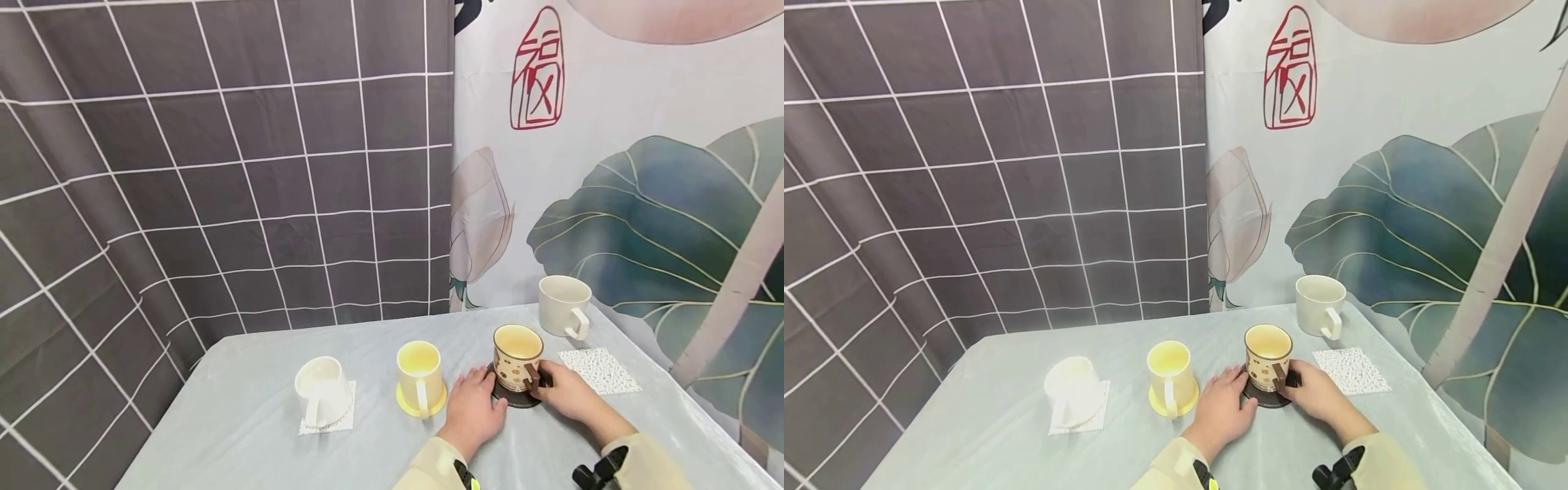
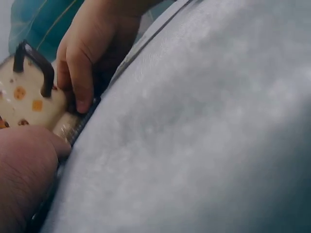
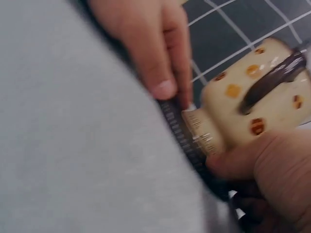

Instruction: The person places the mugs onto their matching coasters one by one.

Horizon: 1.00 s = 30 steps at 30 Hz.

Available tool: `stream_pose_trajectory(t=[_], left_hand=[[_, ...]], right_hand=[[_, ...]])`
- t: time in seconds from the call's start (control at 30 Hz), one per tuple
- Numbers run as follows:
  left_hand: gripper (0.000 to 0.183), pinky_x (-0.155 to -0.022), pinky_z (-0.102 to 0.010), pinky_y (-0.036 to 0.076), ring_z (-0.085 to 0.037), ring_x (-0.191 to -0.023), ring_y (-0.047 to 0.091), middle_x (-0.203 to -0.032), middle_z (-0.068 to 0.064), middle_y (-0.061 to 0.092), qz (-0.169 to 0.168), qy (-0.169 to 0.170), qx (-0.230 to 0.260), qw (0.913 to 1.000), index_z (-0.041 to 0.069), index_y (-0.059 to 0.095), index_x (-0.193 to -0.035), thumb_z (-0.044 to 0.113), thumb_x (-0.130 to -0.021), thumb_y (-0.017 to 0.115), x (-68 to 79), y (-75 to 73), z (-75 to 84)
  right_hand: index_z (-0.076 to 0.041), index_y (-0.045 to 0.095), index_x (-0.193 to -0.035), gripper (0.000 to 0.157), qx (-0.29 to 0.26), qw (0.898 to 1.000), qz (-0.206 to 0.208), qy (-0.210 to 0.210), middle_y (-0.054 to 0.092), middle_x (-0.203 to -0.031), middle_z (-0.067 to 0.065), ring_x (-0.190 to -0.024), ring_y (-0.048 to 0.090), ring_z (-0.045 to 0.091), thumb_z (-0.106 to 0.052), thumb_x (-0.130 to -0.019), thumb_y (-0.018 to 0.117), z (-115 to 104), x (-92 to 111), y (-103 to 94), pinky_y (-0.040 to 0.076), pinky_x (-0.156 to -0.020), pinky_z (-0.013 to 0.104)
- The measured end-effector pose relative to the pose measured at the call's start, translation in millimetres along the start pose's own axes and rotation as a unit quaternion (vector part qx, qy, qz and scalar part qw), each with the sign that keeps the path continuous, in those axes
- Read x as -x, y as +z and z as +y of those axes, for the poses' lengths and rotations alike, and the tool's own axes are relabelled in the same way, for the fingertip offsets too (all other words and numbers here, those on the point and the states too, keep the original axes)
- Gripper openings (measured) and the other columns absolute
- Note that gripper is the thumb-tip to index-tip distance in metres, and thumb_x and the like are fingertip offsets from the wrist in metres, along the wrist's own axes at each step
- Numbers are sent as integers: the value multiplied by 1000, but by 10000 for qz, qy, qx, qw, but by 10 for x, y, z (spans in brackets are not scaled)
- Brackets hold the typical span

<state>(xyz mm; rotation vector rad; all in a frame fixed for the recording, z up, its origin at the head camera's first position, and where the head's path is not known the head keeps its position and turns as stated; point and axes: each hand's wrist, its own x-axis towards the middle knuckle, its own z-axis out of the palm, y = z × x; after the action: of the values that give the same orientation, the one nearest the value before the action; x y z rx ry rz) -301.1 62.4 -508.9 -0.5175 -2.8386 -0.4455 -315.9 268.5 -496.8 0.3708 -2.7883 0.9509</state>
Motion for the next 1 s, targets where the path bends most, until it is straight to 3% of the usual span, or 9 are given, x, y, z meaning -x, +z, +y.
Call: stream_pose_trajectory(t=[0.1, 0.2, 0.4, 0.6, 0.8, 1.0], left_hand=[[40, -100, -29, 50, -16, -116, 63, -124, -2, 68, 309, -22, 173, 9994, 9, 69, -127, 34, -96, 63, 41, -111, 20], [29, -86, -28, 54, -15, -97, 66, -104, -2, 69, 748, 88, 213, 9969, 8, 72, -115, 28, -96, 65, 68, -315, 56], [22, -83, -31, 54, -17, -92, 65, -97, -1, 69, 1475, 285, 35, 9886, 10, 74, -105, 27, -96, 63, 74, -818, 117], [28, -91, -34, 53, -18, -102, 65, -107, 0, 70, 1374, 259, -43, 9902, 13, 72, -115, 32, -99, 59, 25, -1094, 102], [32, -97, -34, 50, -17, -110, 64, -115, 0, 68, 1290, 467, -68, 9905, 13, 70, -121, 33, -100, 57, -19, -1196, 159], [38, -100, -34, 49, -17, -119, 62, -127, 2, 67, 1193, 571, -304, 9907, 15, 66, -129, 37, -100, 56, -66, -1253, 266]], right_hand=[[10, 65, -115, 40, 74, 9997, -51, -244, 69, -111, 28, -106, 63, 51, -5, -80, 75, -24, 3, -103, 48, -93, 65], [11, 65, -115, 36, 143, 9988, -93, -457, 69, -111, 28, -105, 65, 50, -2, -82, 72, -43, -23, -223, 49, -92, 64], [9, 67, -110, 25, 340, 9976, -167, -576, 71, -105, 23, -96, 69, 41, -1, -88, 69, -80, -118, -481, 54, -86, 59], [8, 67, -109, 23, 658, 9957, -262, -601, 72, -99, 19, -91, 70, 37, -5, -91, 68, -150, -219, -754, 57, -79, 55], [7, 67, -109, 24, 982, 9926, -267, -656, 72, -97, 16, -88, 70, 35, -12, -94, 68, -184, -292, -976, 59, -76, 52], [11, 61, -124, 44, 1253, 9904, -359, -464, 70, -107, 25, -96, 68, 43, -26, -100, 63, -183, -305, -1139, 58, -78, 57]])
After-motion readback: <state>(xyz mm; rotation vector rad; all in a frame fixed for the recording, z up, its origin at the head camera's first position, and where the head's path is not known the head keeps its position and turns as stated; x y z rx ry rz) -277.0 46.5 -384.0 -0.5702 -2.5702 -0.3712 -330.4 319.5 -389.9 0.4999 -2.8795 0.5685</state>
